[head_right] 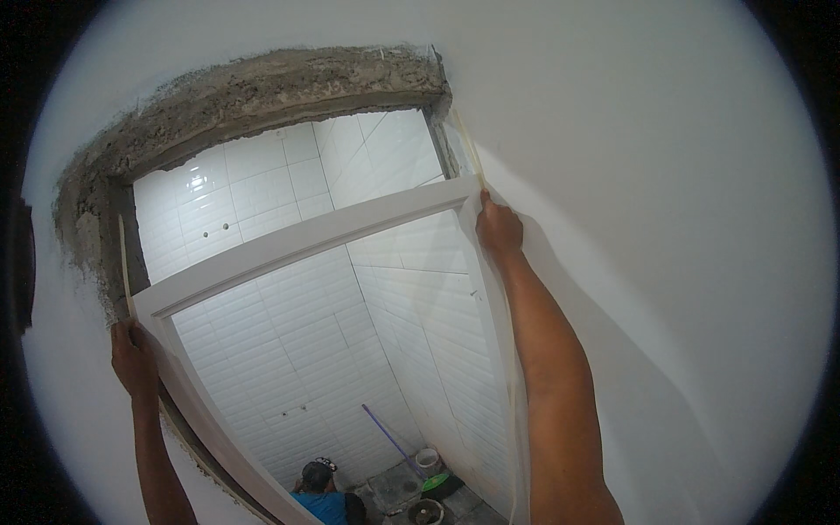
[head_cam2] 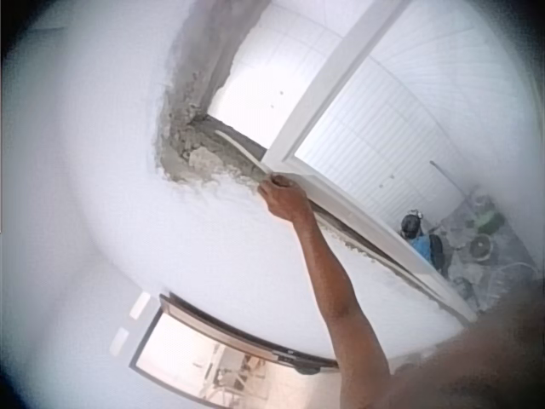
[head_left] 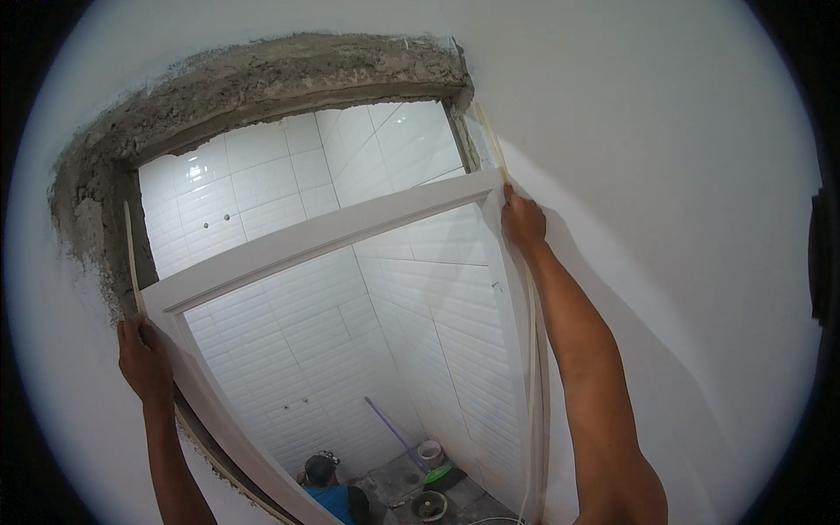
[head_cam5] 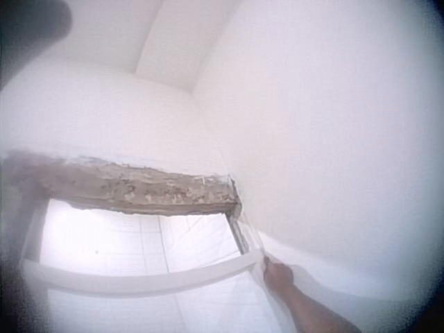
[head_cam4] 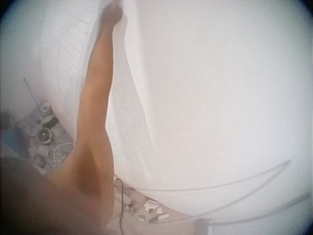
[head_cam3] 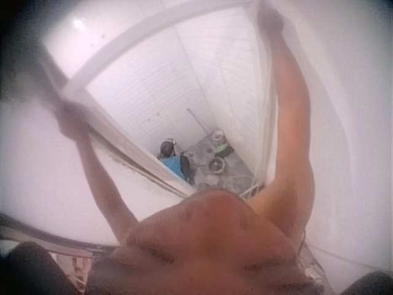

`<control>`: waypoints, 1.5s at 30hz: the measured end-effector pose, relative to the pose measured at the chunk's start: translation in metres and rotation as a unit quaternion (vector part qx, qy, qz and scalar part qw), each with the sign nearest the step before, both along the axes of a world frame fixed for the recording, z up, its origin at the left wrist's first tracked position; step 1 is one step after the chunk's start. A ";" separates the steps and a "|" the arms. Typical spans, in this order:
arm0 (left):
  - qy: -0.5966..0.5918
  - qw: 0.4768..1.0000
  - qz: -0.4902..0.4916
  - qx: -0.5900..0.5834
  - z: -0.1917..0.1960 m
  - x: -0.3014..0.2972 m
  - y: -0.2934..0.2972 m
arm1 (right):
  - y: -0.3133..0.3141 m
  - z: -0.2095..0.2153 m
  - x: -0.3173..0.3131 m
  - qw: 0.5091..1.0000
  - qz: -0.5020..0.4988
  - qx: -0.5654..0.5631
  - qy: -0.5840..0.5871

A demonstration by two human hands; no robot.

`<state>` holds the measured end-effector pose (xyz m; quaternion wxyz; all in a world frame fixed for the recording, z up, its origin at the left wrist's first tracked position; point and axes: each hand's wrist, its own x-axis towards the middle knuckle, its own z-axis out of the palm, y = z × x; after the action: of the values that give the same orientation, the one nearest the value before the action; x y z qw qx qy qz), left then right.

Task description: The person positions a white door frame into a rough wall opening and uses a blue pen to mark the wall along the frame's edges. The person repeatedly lifts, aligns, and marks the frame to prepare for installation.

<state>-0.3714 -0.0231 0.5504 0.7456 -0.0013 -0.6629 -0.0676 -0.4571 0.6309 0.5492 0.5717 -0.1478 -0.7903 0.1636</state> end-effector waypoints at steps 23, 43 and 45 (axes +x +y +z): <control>0.005 1.000 -0.011 -0.022 0.000 0.002 0.001 | -0.003 0.004 0.003 1.000 -0.007 -0.002 -0.004; -0.014 0.999 -0.030 0.003 -0.001 0.002 0.009 | 0.028 -0.001 -0.034 0.997 0.046 -0.009 0.061; 0.000 1.000 0.003 0.005 -0.002 0.007 0.018 | 0.038 0.003 -0.035 0.994 0.088 -0.053 0.032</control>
<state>-0.3647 -0.0049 0.5489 0.7459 0.0046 -0.6625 -0.0689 -0.4918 0.6692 0.5519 0.5713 -0.1021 -0.7719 0.2596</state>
